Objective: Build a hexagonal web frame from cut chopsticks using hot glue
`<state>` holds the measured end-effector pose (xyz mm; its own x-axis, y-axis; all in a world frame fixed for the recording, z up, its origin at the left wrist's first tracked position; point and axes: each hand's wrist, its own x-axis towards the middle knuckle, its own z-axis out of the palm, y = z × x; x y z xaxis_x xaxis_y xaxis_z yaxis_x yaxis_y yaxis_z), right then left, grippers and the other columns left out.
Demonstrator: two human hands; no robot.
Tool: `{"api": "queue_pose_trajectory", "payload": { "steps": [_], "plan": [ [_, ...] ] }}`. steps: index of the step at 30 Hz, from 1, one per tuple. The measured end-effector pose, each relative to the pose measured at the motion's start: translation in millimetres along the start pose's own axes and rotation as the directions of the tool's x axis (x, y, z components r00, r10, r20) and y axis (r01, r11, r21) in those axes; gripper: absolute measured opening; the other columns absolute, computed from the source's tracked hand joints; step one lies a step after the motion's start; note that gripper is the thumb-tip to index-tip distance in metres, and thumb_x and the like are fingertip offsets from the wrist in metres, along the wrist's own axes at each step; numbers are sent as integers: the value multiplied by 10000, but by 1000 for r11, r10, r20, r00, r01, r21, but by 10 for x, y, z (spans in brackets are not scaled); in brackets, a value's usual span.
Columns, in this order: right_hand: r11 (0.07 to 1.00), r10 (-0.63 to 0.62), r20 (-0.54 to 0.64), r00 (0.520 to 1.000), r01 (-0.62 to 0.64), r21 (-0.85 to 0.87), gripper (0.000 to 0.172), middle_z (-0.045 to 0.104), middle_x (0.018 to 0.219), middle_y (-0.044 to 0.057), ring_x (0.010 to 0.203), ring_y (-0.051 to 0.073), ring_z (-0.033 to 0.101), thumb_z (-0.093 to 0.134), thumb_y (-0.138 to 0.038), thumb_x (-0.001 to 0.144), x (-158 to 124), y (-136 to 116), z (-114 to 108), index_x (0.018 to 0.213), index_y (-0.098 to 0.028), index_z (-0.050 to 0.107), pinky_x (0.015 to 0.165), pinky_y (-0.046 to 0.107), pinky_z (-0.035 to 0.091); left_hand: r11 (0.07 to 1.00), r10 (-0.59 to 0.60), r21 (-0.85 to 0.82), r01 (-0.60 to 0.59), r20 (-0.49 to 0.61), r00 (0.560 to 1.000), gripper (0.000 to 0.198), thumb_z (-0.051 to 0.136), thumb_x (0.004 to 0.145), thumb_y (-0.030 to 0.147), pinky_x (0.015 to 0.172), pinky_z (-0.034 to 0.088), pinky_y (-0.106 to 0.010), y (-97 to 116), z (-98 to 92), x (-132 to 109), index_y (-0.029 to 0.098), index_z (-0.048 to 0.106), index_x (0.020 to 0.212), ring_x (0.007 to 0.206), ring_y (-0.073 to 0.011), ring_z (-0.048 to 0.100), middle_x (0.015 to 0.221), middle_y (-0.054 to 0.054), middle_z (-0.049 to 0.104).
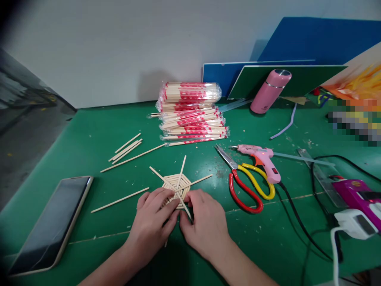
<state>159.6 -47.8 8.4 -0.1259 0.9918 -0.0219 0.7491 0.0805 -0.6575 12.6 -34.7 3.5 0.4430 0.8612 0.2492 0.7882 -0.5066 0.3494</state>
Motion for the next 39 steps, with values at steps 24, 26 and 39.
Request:
{"api": "queue_pose_trajectory", "payload": {
  "steps": [24,26,39],
  "plan": [
    [1000,5,21,1000,-5,-23,73,564,770,0,699,151,507,497,-207,752,4,33,18,824,-198,506,604,253,348,993,80,89,-81,14,997,182,448,803,181,793,305,-422,-6,39,-16,205,619,861,964,-245,498,963,-59,620],
    [1000,4,24,1000,-4,-22,75,565,772,-2,700,148,507,495,-207,753,5,31,20,827,-200,507,604,251,348,993,86,85,-87,10,996,183,445,804,183,784,307,-415,-1,32,-10,203,619,855,957,-241,502,956,-58,620],
    [1000,8,20,1000,-8,-29,69,562,751,-11,687,140,505,498,-198,739,9,18,17,806,-200,514,592,241,347,996,54,74,-54,-4,999,149,482,791,193,787,293,-448,-22,45,2,217,628,809,952,-248,518,961,-58,629]
  ]
}}
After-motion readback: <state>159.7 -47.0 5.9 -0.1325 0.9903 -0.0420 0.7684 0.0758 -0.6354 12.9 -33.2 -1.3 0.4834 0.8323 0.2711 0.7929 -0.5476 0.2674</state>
